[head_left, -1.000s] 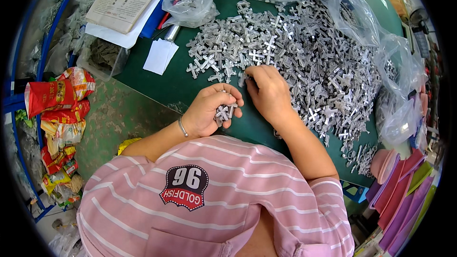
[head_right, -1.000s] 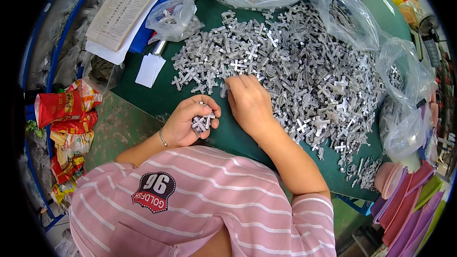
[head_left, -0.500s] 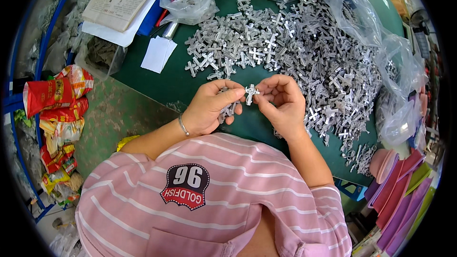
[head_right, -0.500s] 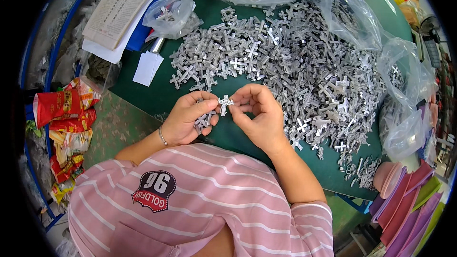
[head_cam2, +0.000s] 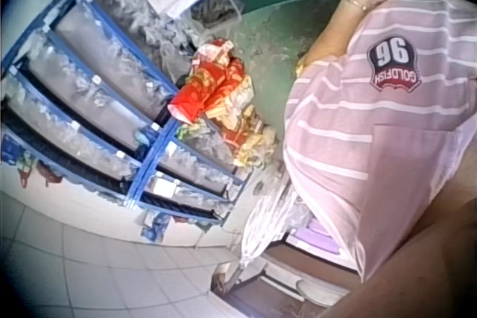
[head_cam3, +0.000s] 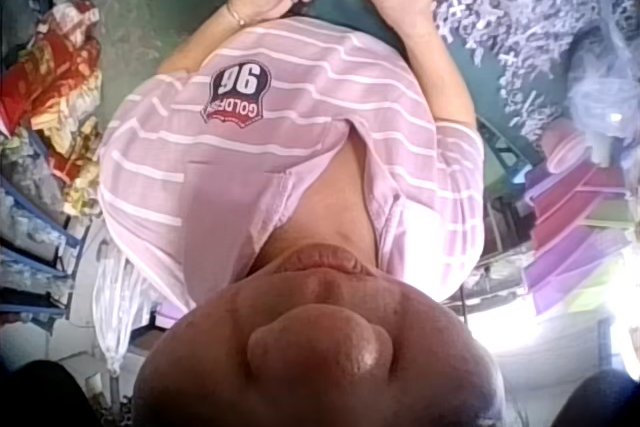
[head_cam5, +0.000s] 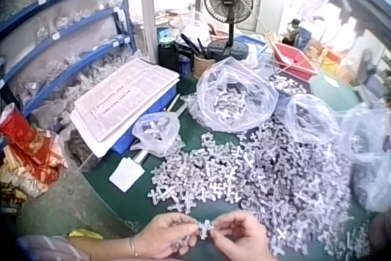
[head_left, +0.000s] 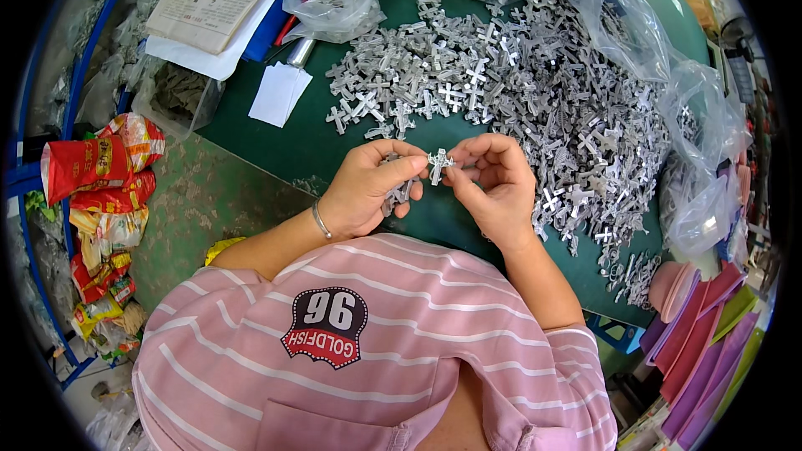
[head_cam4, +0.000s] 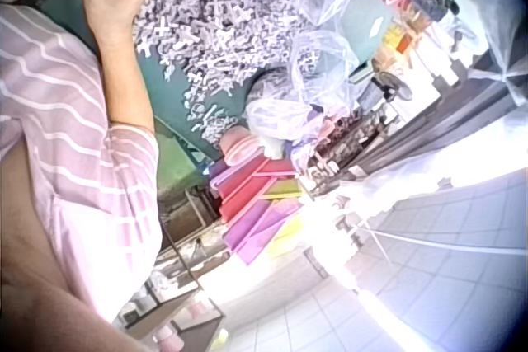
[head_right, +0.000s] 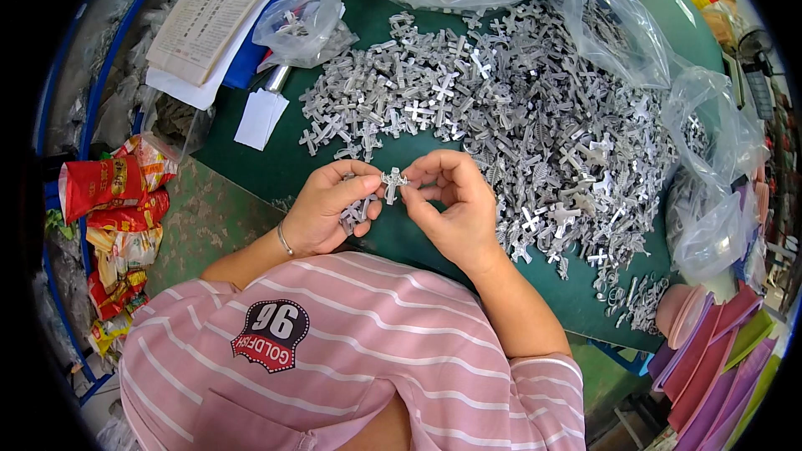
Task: The person sits at a green workbench and assembles small silver metal components by hand. They pick up individual pieces from a large pile, connect them together, and place the finished assemblies back onto the table. The process is repetitive, involving continuous picking, connecting, and placing of the hardware parts.
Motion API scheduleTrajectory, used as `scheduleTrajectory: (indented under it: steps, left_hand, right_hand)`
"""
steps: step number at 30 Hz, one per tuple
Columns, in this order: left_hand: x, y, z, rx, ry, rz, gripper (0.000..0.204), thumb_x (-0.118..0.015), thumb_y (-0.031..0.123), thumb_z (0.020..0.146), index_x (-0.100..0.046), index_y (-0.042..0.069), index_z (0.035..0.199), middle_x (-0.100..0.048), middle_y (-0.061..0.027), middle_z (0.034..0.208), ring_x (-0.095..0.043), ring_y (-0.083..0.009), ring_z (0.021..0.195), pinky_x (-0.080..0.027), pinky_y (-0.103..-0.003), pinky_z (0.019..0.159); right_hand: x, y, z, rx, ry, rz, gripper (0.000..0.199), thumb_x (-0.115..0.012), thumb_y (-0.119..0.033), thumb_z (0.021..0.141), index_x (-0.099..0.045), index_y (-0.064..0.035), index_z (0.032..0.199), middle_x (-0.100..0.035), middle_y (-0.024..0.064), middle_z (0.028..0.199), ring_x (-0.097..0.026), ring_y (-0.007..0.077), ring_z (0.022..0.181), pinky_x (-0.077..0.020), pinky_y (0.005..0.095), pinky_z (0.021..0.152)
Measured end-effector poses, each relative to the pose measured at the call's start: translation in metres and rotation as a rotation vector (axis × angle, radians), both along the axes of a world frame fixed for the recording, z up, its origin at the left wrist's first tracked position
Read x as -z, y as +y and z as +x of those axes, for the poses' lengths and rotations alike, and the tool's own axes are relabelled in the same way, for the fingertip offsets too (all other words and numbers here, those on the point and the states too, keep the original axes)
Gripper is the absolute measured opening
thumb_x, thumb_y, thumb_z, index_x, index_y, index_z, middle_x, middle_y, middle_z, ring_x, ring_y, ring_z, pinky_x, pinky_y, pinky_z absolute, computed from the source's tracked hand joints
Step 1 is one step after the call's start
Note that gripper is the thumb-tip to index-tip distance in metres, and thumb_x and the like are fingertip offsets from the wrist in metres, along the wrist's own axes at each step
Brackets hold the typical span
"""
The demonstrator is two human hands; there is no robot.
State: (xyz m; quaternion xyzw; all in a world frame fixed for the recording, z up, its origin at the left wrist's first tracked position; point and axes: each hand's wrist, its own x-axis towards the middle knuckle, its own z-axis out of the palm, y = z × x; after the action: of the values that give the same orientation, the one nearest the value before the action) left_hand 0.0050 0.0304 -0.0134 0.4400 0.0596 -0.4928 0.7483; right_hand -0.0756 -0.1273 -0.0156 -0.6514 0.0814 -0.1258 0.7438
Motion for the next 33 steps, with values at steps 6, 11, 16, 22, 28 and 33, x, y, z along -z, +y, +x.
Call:
scheduleTrajectory:
  steps: [6,11,16,22,28,33]
  left_hand:
    - [-0.0008,0.0008,-0.0009,-0.001,-0.008,0.000,0.011,-0.056,0.010,0.084,-0.055,0.001,0.090,-0.057,-0.0053,0.077,-0.057,-0.0110,0.061,-0.045,-0.022,0.042]
    - [-0.0004,0.0009,-0.0009,0.009,-0.023,0.008,0.011,-0.056,0.010,0.084,-0.055,0.001,0.090,-0.057,-0.0056,0.078,-0.056,-0.0109,0.060,-0.044,-0.022,0.042]
    - [-0.0006,0.0014,-0.0007,0.015,-0.049,0.014,0.011,-0.056,0.010,0.085,-0.054,0.000,0.090,-0.057,-0.0063,0.078,-0.056,-0.0108,0.060,-0.044,-0.022,0.042]
    - [0.0007,0.0021,-0.0010,0.020,-0.062,0.010,0.011,-0.056,0.010,0.084,-0.054,0.000,0.090,-0.057,-0.0070,0.078,-0.056,-0.0108,0.060,-0.044,-0.022,0.041]
    - [0.0008,0.0014,-0.0008,0.014,-0.082,0.001,0.012,-0.057,0.009,0.084,-0.054,-0.001,0.091,-0.057,-0.0068,0.079,-0.056,-0.0109,0.060,-0.043,-0.021,0.041]
    - [-0.0011,-0.0006,-0.0030,0.035,-0.145,0.059,0.014,-0.059,0.009,0.082,-0.057,-0.001,0.091,-0.057,-0.0064,0.070,-0.052,-0.0091,0.052,-0.040,-0.020,0.039]
  right_hand:
    - [-0.0003,0.0012,-0.0008,-0.002,0.016,0.021,0.028,-0.060,0.009,0.075,-0.045,-0.0005,0.097,-0.054,0.0057,0.091,-0.055,0.0103,0.083,-0.0494,0.0212,0.069]
    - [0.0007,0.0012,-0.0012,-0.002,0.015,0.051,0.029,-0.059,0.010,0.075,-0.044,-0.0004,0.097,-0.054,0.0061,0.092,-0.055,0.0107,0.084,-0.0497,0.0217,0.070]
    - [0.0001,0.0016,-0.0015,-0.008,0.018,0.066,0.028,-0.058,0.011,0.075,-0.044,0.0000,0.097,-0.054,0.0065,0.092,-0.055,0.0110,0.084,-0.0500,0.0222,0.070]
    - [0.0011,0.0017,-0.0019,-0.019,0.004,0.077,0.027,-0.057,0.011,0.076,-0.044,0.0002,0.097,-0.054,0.0066,0.092,-0.056,0.0112,0.084,-0.0501,0.0223,0.071]
    - [0.0028,0.0010,-0.0030,-0.020,-0.018,0.047,0.026,-0.057,0.011,0.076,-0.046,-0.0001,0.097,-0.054,0.0066,0.093,-0.056,0.0115,0.084,-0.0494,0.0233,0.072]
    - [0.0043,0.0000,-0.0050,-0.029,-0.056,0.029,0.026,-0.058,0.010,0.076,-0.046,-0.0003,0.097,-0.055,0.0071,0.094,-0.056,0.0123,0.085,-0.0487,0.0242,0.074]
